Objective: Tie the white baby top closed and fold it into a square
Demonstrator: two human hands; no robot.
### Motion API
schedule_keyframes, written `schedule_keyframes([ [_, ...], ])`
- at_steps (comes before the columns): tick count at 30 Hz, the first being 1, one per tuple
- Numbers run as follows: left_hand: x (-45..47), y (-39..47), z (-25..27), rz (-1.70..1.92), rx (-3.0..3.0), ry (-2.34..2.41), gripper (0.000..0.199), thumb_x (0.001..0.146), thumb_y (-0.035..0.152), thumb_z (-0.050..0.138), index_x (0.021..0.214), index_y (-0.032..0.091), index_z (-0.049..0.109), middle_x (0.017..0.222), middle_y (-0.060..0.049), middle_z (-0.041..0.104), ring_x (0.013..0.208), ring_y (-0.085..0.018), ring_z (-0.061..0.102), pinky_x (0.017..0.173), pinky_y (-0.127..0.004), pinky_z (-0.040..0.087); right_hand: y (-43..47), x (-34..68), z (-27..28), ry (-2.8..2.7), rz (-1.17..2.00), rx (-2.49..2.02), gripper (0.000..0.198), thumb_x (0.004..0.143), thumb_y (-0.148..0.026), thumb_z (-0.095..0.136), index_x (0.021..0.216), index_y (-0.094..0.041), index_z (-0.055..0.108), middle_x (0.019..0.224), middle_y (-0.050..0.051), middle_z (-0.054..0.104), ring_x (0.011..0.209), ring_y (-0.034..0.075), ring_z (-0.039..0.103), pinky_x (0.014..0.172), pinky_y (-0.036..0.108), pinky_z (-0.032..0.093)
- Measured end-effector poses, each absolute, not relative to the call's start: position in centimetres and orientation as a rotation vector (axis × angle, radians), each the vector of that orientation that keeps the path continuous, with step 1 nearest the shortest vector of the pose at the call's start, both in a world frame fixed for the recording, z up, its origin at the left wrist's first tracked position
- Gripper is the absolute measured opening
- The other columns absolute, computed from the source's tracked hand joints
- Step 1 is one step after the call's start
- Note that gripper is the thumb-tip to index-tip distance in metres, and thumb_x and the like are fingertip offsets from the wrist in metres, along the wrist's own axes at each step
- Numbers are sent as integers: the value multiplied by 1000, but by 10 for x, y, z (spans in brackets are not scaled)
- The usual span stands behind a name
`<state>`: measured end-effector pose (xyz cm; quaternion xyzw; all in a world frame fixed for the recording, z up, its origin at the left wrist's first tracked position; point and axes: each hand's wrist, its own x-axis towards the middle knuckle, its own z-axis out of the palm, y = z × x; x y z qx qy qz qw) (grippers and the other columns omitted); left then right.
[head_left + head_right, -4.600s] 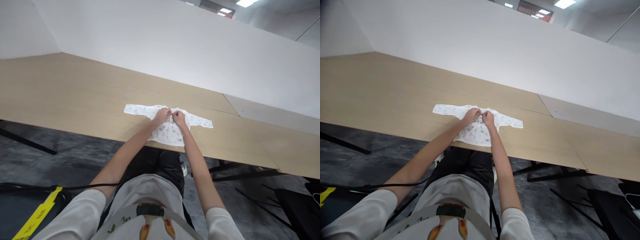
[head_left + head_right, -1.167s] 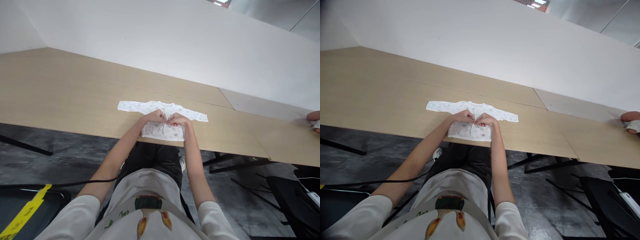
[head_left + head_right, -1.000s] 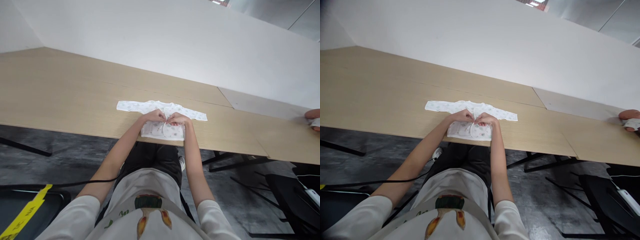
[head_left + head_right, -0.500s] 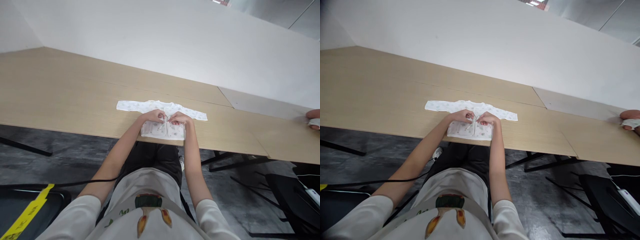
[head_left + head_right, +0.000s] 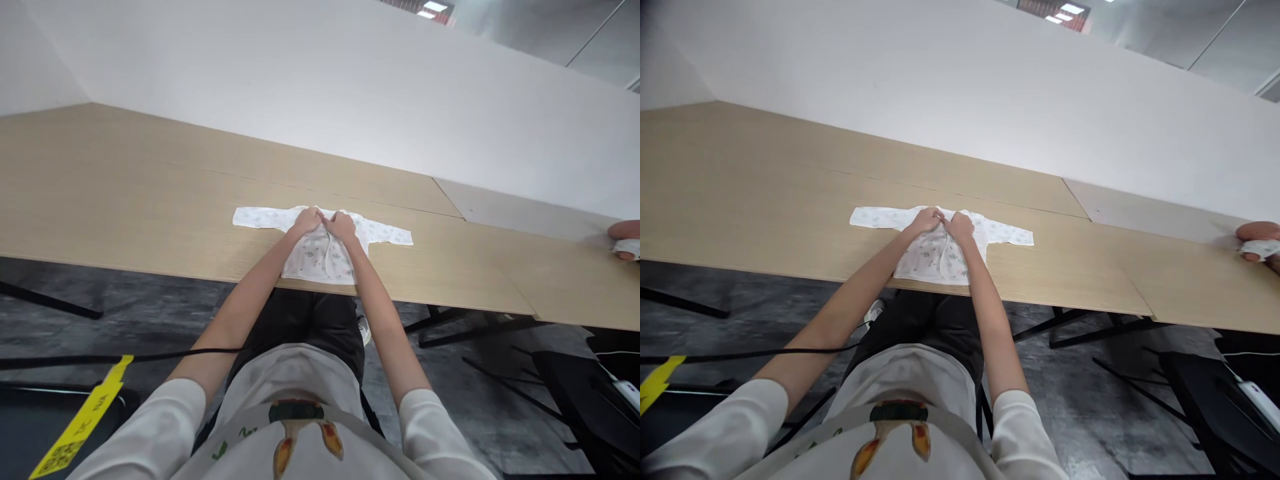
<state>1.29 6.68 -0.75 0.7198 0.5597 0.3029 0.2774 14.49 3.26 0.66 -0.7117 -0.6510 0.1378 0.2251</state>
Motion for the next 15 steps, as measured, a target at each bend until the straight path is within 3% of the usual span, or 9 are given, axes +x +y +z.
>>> schedule_keyframes([
  [5, 23, 64, -7, 720, 2055, 1577, 21, 79, 17, 51, 87, 18, 71, 98, -9, 68, 91, -21, 60, 80, -26, 42, 39, 144, 3, -1825, 365, -2048, 16, 75, -22, 58, 86, -13, 67, 91, 15, 67, 90, 23, 62, 73, 27, 46],
  [11, 24, 49, -16, 758, 2218, 1534, 24, 83, 32, 53, 93, 19, 71, 95, -9, 67, 89, -22, 60, 79, -28, 44, 37, 167, -4, -1722, 708, -1873, 18, 73, -18, 50, 71, -14, 67, 56, 1, 57, 56, 12, 54, 56, 19, 40],
  [15, 21, 50, -24, 812, 2232, 1461, 22, 82, 28, 54, 95, 18, 69, 96, -7, 67, 92, -21, 60, 83, -28, 44, 35, 170, -8, -1634, 822, -1810, 22, 72, -16, 51, 85, -14, 69, 48, -4, 50, 47, 9, 47, 52, 18, 38],
])
